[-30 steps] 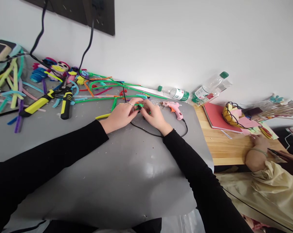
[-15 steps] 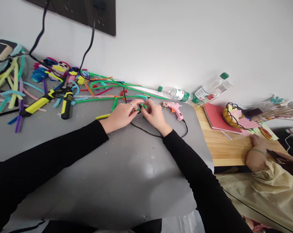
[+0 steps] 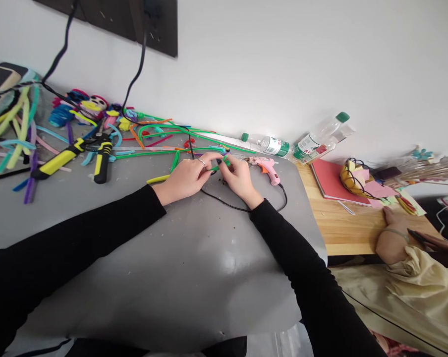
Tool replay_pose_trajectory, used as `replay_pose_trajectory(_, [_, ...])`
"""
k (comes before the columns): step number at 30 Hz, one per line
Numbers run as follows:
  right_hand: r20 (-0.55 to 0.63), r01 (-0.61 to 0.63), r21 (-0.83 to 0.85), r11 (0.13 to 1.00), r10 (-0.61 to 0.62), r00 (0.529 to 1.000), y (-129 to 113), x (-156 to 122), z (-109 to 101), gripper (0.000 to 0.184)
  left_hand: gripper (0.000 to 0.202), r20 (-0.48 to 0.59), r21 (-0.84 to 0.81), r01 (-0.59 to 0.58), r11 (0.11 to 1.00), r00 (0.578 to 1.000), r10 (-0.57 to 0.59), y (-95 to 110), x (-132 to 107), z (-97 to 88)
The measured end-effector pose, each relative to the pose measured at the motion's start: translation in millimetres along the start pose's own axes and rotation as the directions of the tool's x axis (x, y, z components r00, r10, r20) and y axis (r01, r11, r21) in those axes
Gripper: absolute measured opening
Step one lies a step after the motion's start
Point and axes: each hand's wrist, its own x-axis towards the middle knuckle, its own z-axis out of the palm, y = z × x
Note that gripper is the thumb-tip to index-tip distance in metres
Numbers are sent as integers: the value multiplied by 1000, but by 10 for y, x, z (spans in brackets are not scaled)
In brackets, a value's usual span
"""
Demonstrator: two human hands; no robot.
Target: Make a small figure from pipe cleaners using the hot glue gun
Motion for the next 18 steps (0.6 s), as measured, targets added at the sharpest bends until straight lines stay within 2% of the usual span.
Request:
replay_pose_trajectory(3, [10,6,20,1000,-6,1000,14,6,-9,27,44,-8,-25,13,1000,1000,-13,19,-6,-5])
replay_pose_trajectory(11, [-11,103,-104,989,-105,994,23,3,-32,25,49,2,-110,66,992,998,-66,32,-1,1])
replay_pose_trajectory(18, [-15,178,-89,980,-180,983,68,1,-9,25,51,-12,-168,66,983,998,-69,16,13,22])
